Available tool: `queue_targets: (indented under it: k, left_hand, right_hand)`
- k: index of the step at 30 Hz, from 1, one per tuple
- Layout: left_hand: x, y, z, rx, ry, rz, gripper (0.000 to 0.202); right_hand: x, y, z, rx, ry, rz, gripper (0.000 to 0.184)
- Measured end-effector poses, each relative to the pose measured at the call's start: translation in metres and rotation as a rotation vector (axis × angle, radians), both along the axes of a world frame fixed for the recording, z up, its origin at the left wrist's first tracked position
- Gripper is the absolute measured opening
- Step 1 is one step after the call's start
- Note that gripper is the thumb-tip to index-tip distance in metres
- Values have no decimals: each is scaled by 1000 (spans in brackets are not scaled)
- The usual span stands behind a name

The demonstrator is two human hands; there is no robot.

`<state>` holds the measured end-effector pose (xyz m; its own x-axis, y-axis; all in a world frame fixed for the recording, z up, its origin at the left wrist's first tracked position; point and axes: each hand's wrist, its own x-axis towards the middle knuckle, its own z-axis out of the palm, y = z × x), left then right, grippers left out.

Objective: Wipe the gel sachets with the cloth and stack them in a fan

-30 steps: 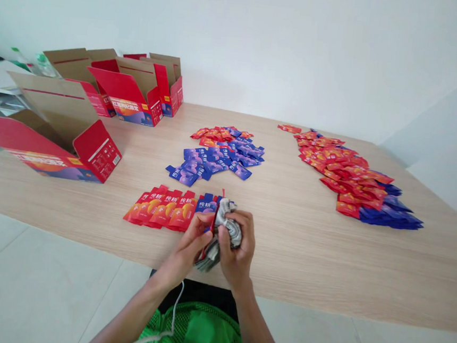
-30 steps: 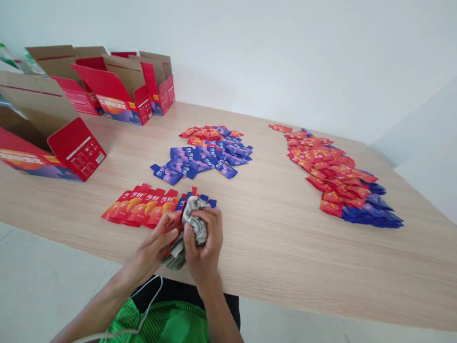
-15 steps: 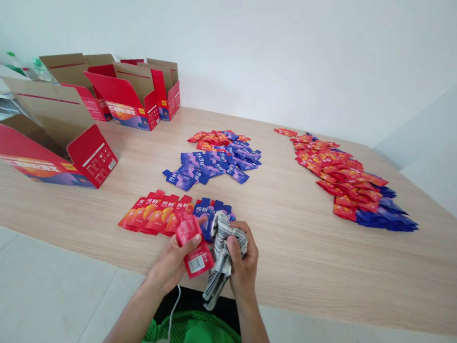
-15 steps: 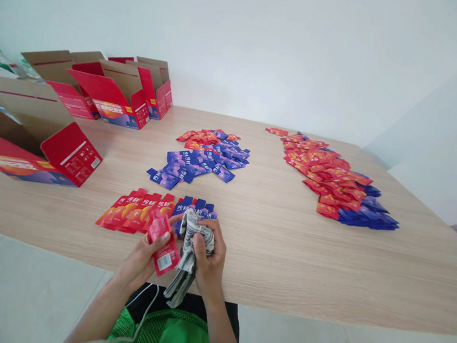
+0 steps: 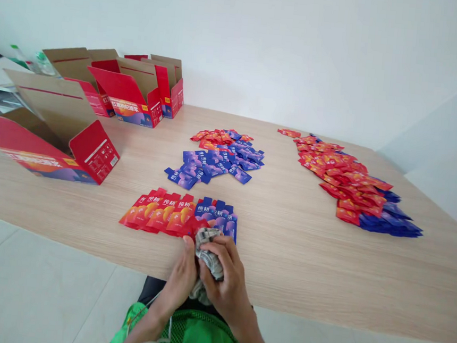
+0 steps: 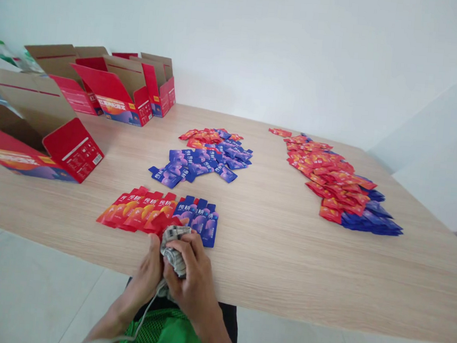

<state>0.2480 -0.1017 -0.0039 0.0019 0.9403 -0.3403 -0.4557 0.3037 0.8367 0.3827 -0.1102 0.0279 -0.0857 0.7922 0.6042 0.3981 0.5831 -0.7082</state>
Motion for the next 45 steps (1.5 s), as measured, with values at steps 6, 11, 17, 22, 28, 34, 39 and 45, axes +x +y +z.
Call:
queue_targets:
  k: [6,11,17,22,28,34,39,45]
  left_hand:
    - [11,-25,-18,110,270,-153,56]
    - [2,-12,-10,114,294,-36,37]
    - [-15,-5,-8,161,122,-37,30]
    - [-6,-23,-20,157,116,-107,37]
    - [-25,-4,10,163,456,19,57]
    - [-77,72,51,227,1409,174,69]
    - [-80,102,44,33,1828,14,70]
    - [-74,110,30,8,1870,-29,68]
  right_hand:
    - [5,11,0,-15,110,-82,22]
    - [2,5,-2,-49,110,8,25]
    - [-3,1,-9,-118,97,113,23]
    - [-1,12,-5,-67,194,-18,20]
    - [5,9,2,-176,139,196,18]
    - [20,7,-5,-224,193,99,12]
    - [43,13,-7,-203,295,-134,14]
    - [66,9,-10,-257,326,-306,26]
